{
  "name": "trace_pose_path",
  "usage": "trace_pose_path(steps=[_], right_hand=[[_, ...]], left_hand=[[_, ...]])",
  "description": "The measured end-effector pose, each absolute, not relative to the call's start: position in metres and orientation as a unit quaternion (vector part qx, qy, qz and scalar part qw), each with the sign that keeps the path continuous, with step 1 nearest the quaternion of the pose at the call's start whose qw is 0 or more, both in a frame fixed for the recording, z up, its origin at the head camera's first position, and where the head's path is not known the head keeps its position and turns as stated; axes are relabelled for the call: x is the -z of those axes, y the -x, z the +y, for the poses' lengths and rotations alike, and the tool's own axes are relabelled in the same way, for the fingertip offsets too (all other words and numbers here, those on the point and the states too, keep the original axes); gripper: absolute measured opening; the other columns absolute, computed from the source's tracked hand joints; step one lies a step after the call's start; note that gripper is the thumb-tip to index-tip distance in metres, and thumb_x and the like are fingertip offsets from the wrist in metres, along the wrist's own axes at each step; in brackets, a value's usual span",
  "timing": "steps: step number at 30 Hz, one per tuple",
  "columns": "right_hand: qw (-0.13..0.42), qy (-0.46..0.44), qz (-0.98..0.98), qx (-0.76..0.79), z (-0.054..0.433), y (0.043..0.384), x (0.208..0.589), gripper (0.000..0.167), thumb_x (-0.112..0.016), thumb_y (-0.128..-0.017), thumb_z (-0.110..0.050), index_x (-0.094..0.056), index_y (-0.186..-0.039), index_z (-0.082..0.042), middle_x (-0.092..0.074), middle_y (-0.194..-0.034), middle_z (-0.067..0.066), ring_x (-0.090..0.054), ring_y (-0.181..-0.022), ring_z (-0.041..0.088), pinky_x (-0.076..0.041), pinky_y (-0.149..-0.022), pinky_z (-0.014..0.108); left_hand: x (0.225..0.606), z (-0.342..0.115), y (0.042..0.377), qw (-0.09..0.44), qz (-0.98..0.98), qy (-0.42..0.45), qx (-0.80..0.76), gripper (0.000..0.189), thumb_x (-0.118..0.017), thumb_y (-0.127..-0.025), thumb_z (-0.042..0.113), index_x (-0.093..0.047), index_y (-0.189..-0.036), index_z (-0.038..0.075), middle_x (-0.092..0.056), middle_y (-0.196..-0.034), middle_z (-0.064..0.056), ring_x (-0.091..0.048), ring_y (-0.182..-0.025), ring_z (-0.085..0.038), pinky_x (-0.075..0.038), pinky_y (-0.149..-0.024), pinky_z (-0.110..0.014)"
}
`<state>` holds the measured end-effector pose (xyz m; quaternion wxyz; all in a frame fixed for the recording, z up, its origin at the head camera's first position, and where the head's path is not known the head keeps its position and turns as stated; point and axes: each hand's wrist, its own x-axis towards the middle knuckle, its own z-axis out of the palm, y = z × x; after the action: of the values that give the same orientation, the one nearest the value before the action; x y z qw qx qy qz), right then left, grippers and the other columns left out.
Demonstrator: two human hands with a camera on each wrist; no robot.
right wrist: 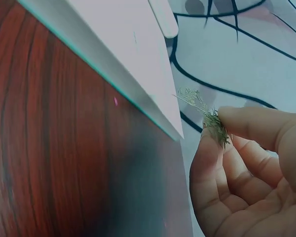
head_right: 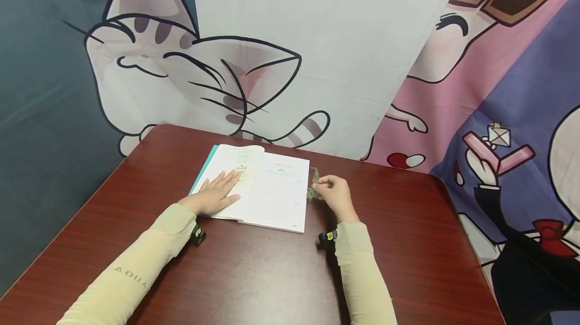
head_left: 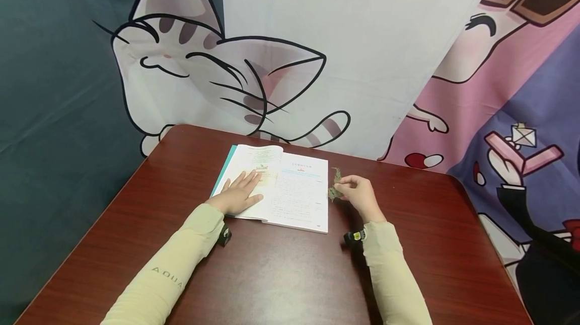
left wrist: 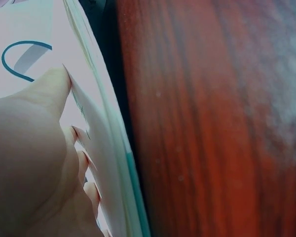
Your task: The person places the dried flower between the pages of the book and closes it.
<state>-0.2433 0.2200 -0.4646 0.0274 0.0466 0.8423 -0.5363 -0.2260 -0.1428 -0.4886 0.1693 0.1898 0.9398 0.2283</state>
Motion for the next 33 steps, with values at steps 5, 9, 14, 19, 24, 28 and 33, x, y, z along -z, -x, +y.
trace_pose_path(steps=[5, 9, 14, 19, 24, 28, 33], right_hand=[[0.026, -0.039, 0.834, 0.549, 0.204, 0.25, 0.471, 0.016, -0.072, -0.092, -0.005, -0.069, -0.103, 0.006, -0.071, -0.09, 0.013, -0.067, -0.071, 0.014, -0.06, -0.066, 0.029], [0.033, -0.046, 0.827, 0.56, 0.193, 0.254, 0.474, 0.015, -0.07, -0.092, -0.003, -0.069, -0.104, 0.006, -0.071, -0.09, 0.013, -0.066, -0.073, 0.014, -0.059, -0.067, 0.028], [0.041, -0.046, 0.822, 0.566, 0.182, 0.259, 0.477, 0.015, -0.069, -0.093, -0.003, -0.071, -0.105, 0.006, -0.071, -0.093, 0.013, -0.065, -0.073, 0.013, -0.058, -0.066, 0.026], [0.042, -0.033, 0.825, 0.562, 0.169, 0.263, 0.477, 0.015, -0.068, -0.093, -0.003, -0.073, -0.105, 0.005, -0.072, -0.092, 0.013, -0.064, -0.071, 0.013, -0.055, -0.065, 0.026], [0.049, -0.023, 0.829, 0.557, 0.156, 0.266, 0.474, 0.014, -0.07, -0.092, -0.004, -0.072, -0.104, 0.003, -0.072, -0.09, 0.011, -0.065, -0.071, 0.014, -0.055, -0.065, 0.026], [0.051, -0.022, 0.831, 0.553, 0.148, 0.268, 0.475, 0.015, -0.072, -0.091, -0.005, -0.072, -0.104, 0.002, -0.072, -0.087, 0.01, -0.066, -0.07, 0.013, -0.055, -0.065, 0.025], [0.045, -0.025, 0.835, 0.548, 0.14, 0.271, 0.478, 0.013, -0.075, -0.089, -0.004, -0.073, -0.101, 0.002, -0.072, -0.083, 0.011, -0.065, -0.065, 0.013, -0.055, -0.063, 0.025]], left_hand=[[0.479, -0.141, 0.222, 0.173, 0.94, -0.189, -0.227, 0.074, -0.039, -0.108, 0.047, -0.012, -0.163, 0.007, -0.005, -0.17, -0.015, 0.002, -0.155, -0.039, 0.004, -0.118, -0.066], [0.477, -0.14, 0.223, 0.174, 0.942, -0.186, -0.218, 0.072, -0.04, -0.108, 0.044, -0.012, -0.163, 0.007, -0.006, -0.17, -0.015, 0.001, -0.155, -0.039, 0.002, -0.118, -0.066], [0.483, -0.141, 0.225, 0.173, 0.942, -0.185, -0.219, 0.073, -0.039, -0.108, 0.047, -0.011, -0.164, 0.009, -0.005, -0.17, -0.013, 0.002, -0.155, -0.038, 0.003, -0.118, -0.066], [0.479, -0.141, 0.224, 0.174, 0.942, -0.187, -0.219, 0.072, -0.04, -0.108, 0.045, -0.012, -0.164, 0.008, -0.006, -0.17, -0.015, 0.001, -0.155, -0.039, 0.003, -0.118, -0.067], [0.48, -0.142, 0.225, 0.173, 0.941, -0.189, -0.221, 0.073, -0.039, -0.108, 0.045, -0.011, -0.164, 0.007, -0.005, -0.17, -0.015, 0.002, -0.155, -0.039, 0.004, -0.118, -0.066], [0.479, -0.142, 0.224, 0.174, 0.941, -0.189, -0.222, 0.073, -0.04, -0.108, 0.045, -0.011, -0.164, 0.007, -0.005, -0.17, -0.015, 0.002, -0.155, -0.039, 0.003, -0.118, -0.066], [0.479, -0.142, 0.224, 0.173, 0.942, -0.187, -0.219, 0.072, -0.04, -0.108, 0.045, -0.012, -0.164, 0.008, -0.006, -0.17, -0.014, 0.001, -0.155, -0.039, 0.003, -0.118, -0.067]])
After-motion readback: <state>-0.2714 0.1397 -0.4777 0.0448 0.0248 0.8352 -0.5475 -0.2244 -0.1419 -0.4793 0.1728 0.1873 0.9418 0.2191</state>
